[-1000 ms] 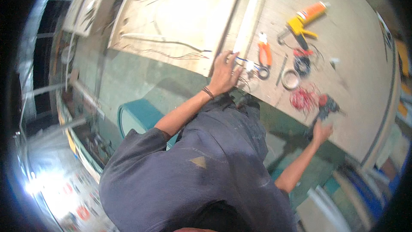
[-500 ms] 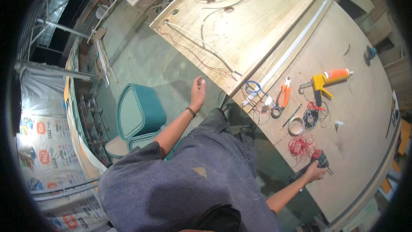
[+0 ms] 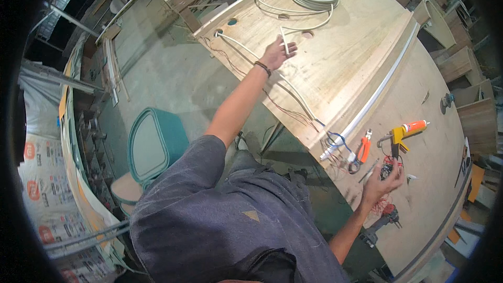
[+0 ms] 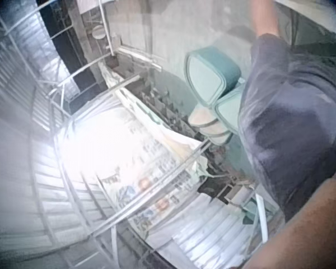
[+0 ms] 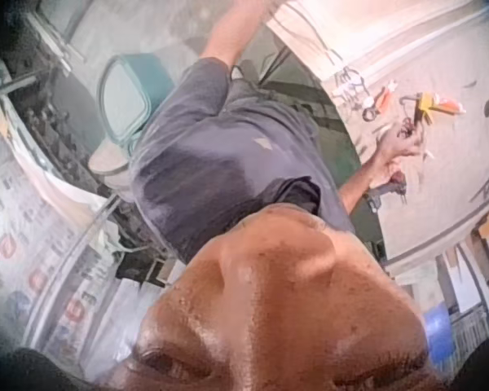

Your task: The person wraps tape around wire connections on a wooden board, secures a long cable through holes in the board, and then uses pliers to strip the end of a cable.

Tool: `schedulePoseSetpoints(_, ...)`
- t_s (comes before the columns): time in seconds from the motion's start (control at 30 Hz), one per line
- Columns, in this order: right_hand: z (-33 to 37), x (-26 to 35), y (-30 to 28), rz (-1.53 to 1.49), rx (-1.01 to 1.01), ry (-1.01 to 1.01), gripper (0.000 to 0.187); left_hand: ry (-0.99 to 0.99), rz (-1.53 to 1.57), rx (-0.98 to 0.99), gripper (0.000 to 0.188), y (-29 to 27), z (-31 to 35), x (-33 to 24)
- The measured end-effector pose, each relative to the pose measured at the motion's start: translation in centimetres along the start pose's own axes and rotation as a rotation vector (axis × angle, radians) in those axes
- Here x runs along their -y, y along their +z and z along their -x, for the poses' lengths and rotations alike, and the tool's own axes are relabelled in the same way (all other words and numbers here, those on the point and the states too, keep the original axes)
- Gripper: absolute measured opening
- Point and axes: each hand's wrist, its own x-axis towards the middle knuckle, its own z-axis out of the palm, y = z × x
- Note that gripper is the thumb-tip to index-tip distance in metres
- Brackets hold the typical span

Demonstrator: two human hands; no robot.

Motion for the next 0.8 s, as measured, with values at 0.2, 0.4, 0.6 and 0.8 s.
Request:
schedulePoseSetpoints(0.2,7.2,16.1,8.6,-0.182,0.187,0.003,0.045,-0.143,-0.39,0.199,0.03,-1.9,4.2,-1.8)
schedulePoseSetpoints(0.4,9.4,31.2,17.8,-0.628,0.509,0.257,0.036,-0.341,-0.451,0.141,0.044,-5.9,9.8,-5.4)
schedulePoseSetpoints(0.6,4.6,38.6,24.5,-0.923,0.688,0.558,0.051,-0.582,-0.309,0.237,0.054,-8.1,8.9,-9.2)
schedulePoseSetpoints(0.8,-0.8,41.6,34.3,-1.213,0.668,0.98,0.058,-1.079,-0.091,0.387,0.056,-10.9,11.0,-10.8)
